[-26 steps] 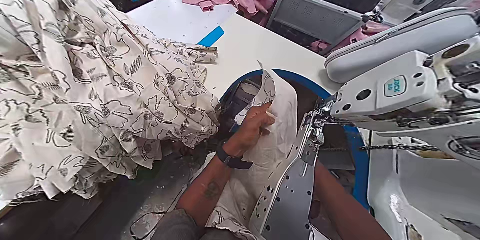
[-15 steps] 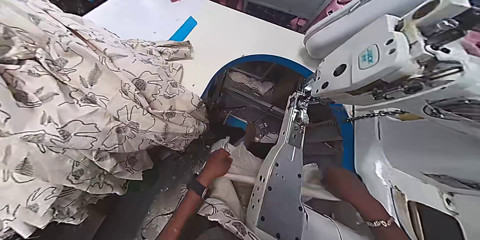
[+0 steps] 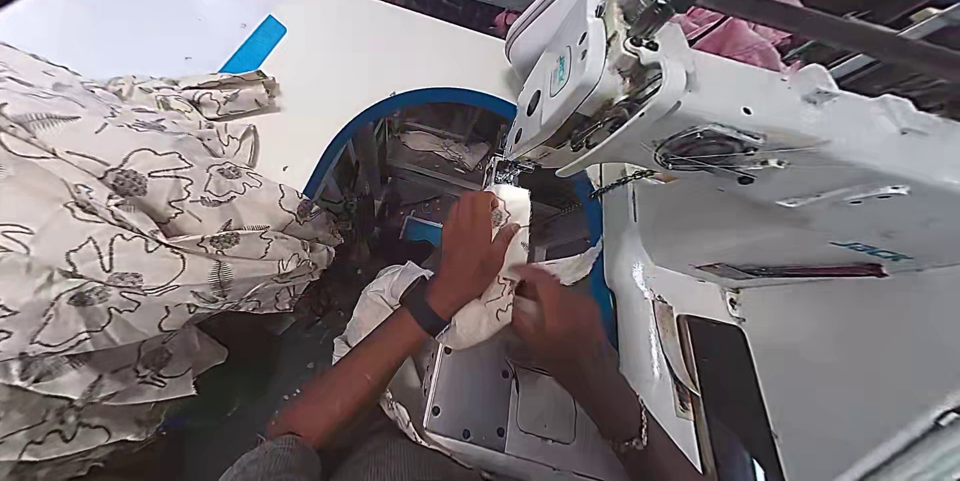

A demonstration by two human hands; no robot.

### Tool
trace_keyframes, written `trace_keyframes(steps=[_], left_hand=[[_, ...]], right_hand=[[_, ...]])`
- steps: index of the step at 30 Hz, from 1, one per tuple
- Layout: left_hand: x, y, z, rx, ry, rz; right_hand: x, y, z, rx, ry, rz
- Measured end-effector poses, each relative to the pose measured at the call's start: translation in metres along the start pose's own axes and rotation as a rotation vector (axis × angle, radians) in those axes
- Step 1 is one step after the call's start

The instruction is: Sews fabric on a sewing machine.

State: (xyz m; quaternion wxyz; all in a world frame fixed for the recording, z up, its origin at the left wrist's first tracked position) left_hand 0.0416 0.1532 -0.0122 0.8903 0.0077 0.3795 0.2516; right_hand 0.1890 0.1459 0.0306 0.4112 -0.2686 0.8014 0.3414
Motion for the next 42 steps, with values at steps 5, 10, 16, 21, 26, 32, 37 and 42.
trace_keyframes(steps=[5,10,16,21,26,32,37,42], left_hand=[[0.018,-0.017,-0.009,-0.094,0.165,-0.258],[0.005,-0.007,-0.002,-0.01,0.129,-0.052],[0.0,-0.026,0.009,0.264,0.218,-0.008],[0.002,-0.014,0.013,0.317,0.222,0.043],[0.001,-0.019,0.015,0.355,0.286,0.011],[-0.001,-0.019,0.012,0.326,0.021,-0.006],[-0.004,-0.016,0.013,0.357,-0.057,0.001],[-0.004,-0.02,0.016,0.306,-0.077,0.006]], right_hand=[[0.03,0.004,0.126,0.761,-0.036,-0.556],[0.009,0.061,0.059,0.467,0.064,-0.167],[-0.002,0.038,0.035,-0.02,0.215,0.087],[0.016,0.039,0.024,-0.172,0.16,-0.03],[0.02,0.035,0.019,-0.117,0.27,-0.18],[0.031,0.039,0.03,0.016,0.709,-0.239],[0.043,0.055,0.036,0.131,0.89,-0.102],[0.032,0.046,0.034,0.172,0.744,-0.011]])
Point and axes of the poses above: each hand's wrist, its own y-axis towards the middle knuckle, its own x-axis out of the palm, z = x × y, the point moved 10 cm from there along y, towards the middle knuckle, and after that the axes turned 11 degrees about y, right-handed, at the moved point
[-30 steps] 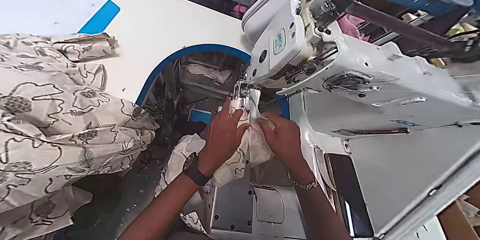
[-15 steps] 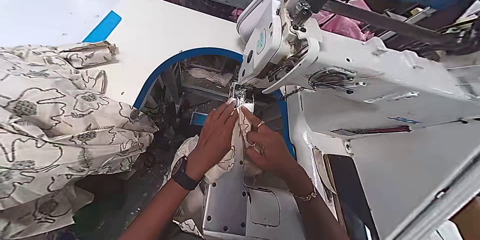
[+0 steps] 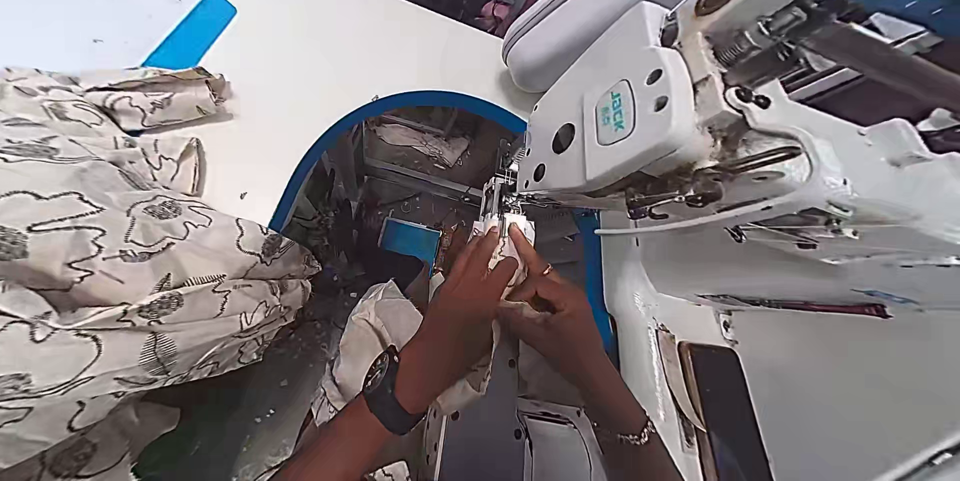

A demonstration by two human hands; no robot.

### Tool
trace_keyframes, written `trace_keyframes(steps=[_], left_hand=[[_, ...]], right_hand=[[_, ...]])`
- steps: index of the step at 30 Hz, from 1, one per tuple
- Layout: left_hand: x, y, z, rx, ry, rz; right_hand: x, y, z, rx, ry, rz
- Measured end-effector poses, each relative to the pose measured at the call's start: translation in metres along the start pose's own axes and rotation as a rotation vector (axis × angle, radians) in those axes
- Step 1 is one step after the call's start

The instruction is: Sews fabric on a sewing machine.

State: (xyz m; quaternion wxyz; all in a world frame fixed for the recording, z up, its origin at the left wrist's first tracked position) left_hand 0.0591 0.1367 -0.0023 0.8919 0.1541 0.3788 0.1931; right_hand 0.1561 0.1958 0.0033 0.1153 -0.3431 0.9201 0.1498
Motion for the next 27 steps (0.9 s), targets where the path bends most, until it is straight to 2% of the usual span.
trace_keyframes(steps=[4,10,16,19,20,22,23,24,25,26,27], left_hand=[[0.003,0.007,-0.004,-0.017,0.011,-0.002],[0.003,0.009,-0.003,-0.006,0.041,0.02],[0.006,0.022,-0.014,-0.059,-0.021,0.095],[0.002,0.019,-0.02,-0.171,-0.038,0.072],[-0.005,0.009,-0.02,-0.23,-0.078,0.032],[-0.012,-0.022,-0.015,-0.326,-0.203,-0.224],[-0.017,-0.041,-0.01,-0.346,-0.199,-0.341],[-0.022,-0.055,-0.003,-0.334,-0.161,-0.387],[-0.028,-0.063,0.004,-0.286,-0.095,-0.346],[-0.033,-0.068,0.009,-0.226,-0.037,-0.265],[-0.036,-0.069,0.013,-0.165,0.012,-0.16]], right_hand=[[0.0,0.01,0.006,0.022,-0.012,-0.008],[0.004,0.005,-0.004,-0.083,-0.084,0.036],[0.013,0.002,-0.033,-0.136,-0.491,0.236],[0.008,-0.01,-0.044,-0.113,-0.637,0.259],[0.005,-0.021,-0.049,-0.06,-0.703,0.201],[-0.012,-0.049,-0.039,0.134,-0.794,0.052],[-0.023,-0.066,-0.017,0.284,-0.767,-0.05],[-0.032,-0.083,0.014,0.462,-0.679,-0.184],[-0.035,-0.098,0.038,0.537,-0.579,-0.31],[-0.031,-0.106,0.042,0.488,-0.523,-0.401],[-0.02,-0.102,0.02,0.328,-0.545,-0.449]])
Point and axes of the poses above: each hand's wrist, its own y-axis towards the middle knuckle, its own x-axis out of the palm, z = x × y, the point moved 10 cm from there along y, towards the middle knuckle, and after that the axes turned 11 degrees about y, right-handed, at the moved point
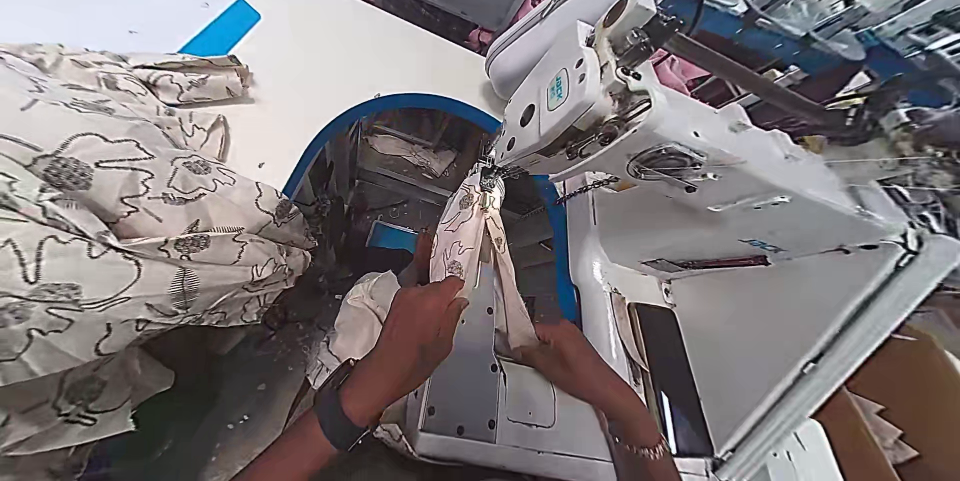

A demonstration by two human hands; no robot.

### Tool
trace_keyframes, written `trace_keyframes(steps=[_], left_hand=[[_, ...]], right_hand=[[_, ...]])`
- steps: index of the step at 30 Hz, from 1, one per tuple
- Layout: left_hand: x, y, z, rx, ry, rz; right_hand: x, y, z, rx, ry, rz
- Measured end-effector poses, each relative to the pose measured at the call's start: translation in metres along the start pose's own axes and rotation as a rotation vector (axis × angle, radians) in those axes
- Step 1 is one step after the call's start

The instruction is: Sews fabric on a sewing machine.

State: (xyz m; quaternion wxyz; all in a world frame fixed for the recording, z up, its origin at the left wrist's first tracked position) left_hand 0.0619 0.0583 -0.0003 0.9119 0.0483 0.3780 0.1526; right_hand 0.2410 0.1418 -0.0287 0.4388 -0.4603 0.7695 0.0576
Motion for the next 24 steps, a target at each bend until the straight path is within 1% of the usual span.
trace_keyframes(steps=[1,2,3,4,6,7,9,11,12,15,16,18,19,20,22,23,24], left_hand=[[-0.002,0.002,0.003,0.046,0.047,0.106],[0.002,0.001,0.007,0.077,0.081,0.17],[0.007,0.001,0.01,0.095,0.103,0.215],[0.009,0.001,0.012,0.093,0.11,0.234],[0.004,0.01,0.007,0.049,0.108,0.211],[0.004,0.014,0.004,0.019,0.101,0.201],[0.011,0.003,0.003,-0.011,0.071,0.107],[0.011,-0.001,0.003,0.012,0.014,0.04],[0.008,0.001,0.002,0.048,-0.004,0.047],[0.007,0.003,0.004,0.154,-0.022,0.142],[0.008,0.005,0.004,0.174,-0.023,0.171],[0.012,0.008,0.004,0.182,-0.032,0.216],[0.012,0.01,0.003,0.176,-0.039,0.234],[0.011,0.016,0.002,0.163,-0.035,0.244],[0.009,0.026,-0.003,0.117,-0.014,0.195],[0.012,0.025,-0.003,0.096,-0.014,0.133],[0.014,0.022,-0.002,0.081,-0.026,0.076]], right_hand=[[-0.008,-0.002,-0.044,-0.186,-0.154,0.063],[-0.006,-0.01,-0.088,-0.312,-0.294,0.124],[0.0,-0.015,-0.118,-0.349,-0.393,0.16],[0.011,-0.015,-0.131,-0.313,-0.419,0.142],[0.023,-0.003,-0.12,-0.052,-0.292,0.005],[0.014,0.001,-0.115,0.018,-0.287,-0.008],[-0.002,-0.003,-0.124,0.071,-0.374,0.002],[-0.011,0.005,-0.136,0.062,-0.446,-0.044],[-0.01,0.011,-0.134,0.068,-0.435,-0.086],[-0.001,0.018,-0.109,0.167,-0.398,-0.201],[-0.003,0.02,-0.111,0.154,-0.412,-0.184],[-0.014,0.017,-0.125,0.056,-0.464,-0.104],[-0.014,0.013,-0.126,0.016,-0.451,-0.1],[-0.01,0.012,-0.121,0.011,-0.403,-0.141],[0.004,0.013,-0.103,0.063,-0.34,-0.229],[0.006,0.011,-0.1,0.08,-0.352,-0.215],[0.001,0.01,-0.106,0.06,-0.393,-0.172]])
Point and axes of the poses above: each hand's wrist, its own y-axis towards the middle knuckle, its own x-axis out of the palm, z = x × y, the point moved 10 cm from there along y, towards the middle knuckle, and after that the axes turned 11 degrees about y, right-handed, at the moved point
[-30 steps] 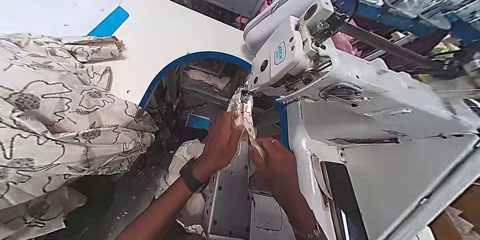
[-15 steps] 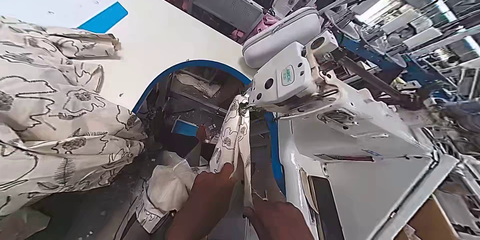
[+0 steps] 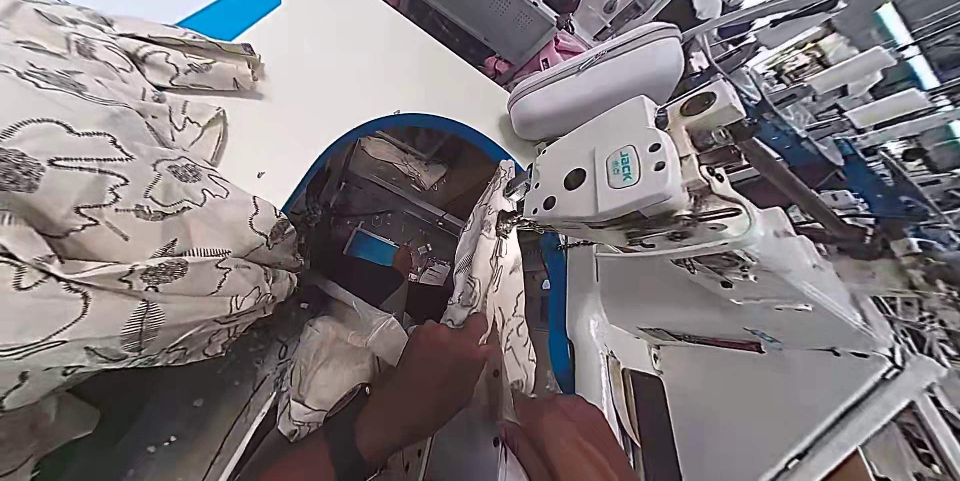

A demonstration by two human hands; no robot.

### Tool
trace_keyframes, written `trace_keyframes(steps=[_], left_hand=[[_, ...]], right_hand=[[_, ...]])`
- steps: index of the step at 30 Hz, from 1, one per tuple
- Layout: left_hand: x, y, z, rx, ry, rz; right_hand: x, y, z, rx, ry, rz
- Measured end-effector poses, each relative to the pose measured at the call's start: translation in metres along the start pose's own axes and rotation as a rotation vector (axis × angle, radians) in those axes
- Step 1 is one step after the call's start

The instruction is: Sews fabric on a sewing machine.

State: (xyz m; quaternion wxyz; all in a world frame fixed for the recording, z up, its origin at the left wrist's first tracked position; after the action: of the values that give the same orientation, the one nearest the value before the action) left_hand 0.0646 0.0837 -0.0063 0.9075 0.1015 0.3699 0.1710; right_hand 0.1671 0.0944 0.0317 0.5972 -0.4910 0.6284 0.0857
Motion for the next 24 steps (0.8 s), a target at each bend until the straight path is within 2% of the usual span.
trace_keyframes(steps=[3,7,10,12,16,19,21,22,23,24], left_hand=[[-0.002,-0.014,0.008,0.02,-0.039,-0.042],[-0.003,-0.024,0.008,0.05,-0.038,0.099],[-0.002,-0.013,0.0,0.082,-0.028,0.191],[0.0,-0.001,-0.006,0.064,-0.07,0.182],[0.007,-0.014,-0.032,-0.148,-0.338,-0.036],[-0.006,-0.048,-0.083,-0.218,-0.416,-0.158],[-0.024,-0.051,-0.128,-0.241,-0.419,-0.189],[-0.033,-0.048,-0.135,-0.216,-0.387,-0.182],[-0.043,-0.039,-0.124,-0.151,-0.321,-0.168],[-0.054,-0.028,-0.097,-0.063,-0.236,-0.139]], right_hand=[[-0.023,0.002,-0.018,-0.119,-0.075,0.107],[-0.024,0.024,-0.019,-0.167,-0.187,0.185],[-0.019,0.045,-0.012,-0.009,-0.217,0.058],[-0.023,0.057,-0.007,0.073,-0.179,-0.016],[-0.019,0.057,0.014,0.031,0.035,0.027],[0.018,0.044,0.076,0.197,0.078,-0.198],[0.072,0.045,0.118,0.155,0.161,-0.376],[0.092,0.039,0.125,0.075,0.211,-0.427],[0.088,0.031,0.118,0.004,0.201,-0.426],[0.057,0.024,0.098,-0.037,0.108,-0.361]])
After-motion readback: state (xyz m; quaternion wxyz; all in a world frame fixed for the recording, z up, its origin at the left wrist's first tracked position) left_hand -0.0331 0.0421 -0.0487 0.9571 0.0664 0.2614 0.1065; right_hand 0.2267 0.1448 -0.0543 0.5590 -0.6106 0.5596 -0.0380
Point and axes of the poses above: each hand's wrist, its own y-axis towards the middle knuckle, its own x-axis out of the palm, z = x × y, the point moved 10 cm from there along y, towards the middle knuckle, and after that the axes turned 11 degrees about y, right-handed, at the moved point
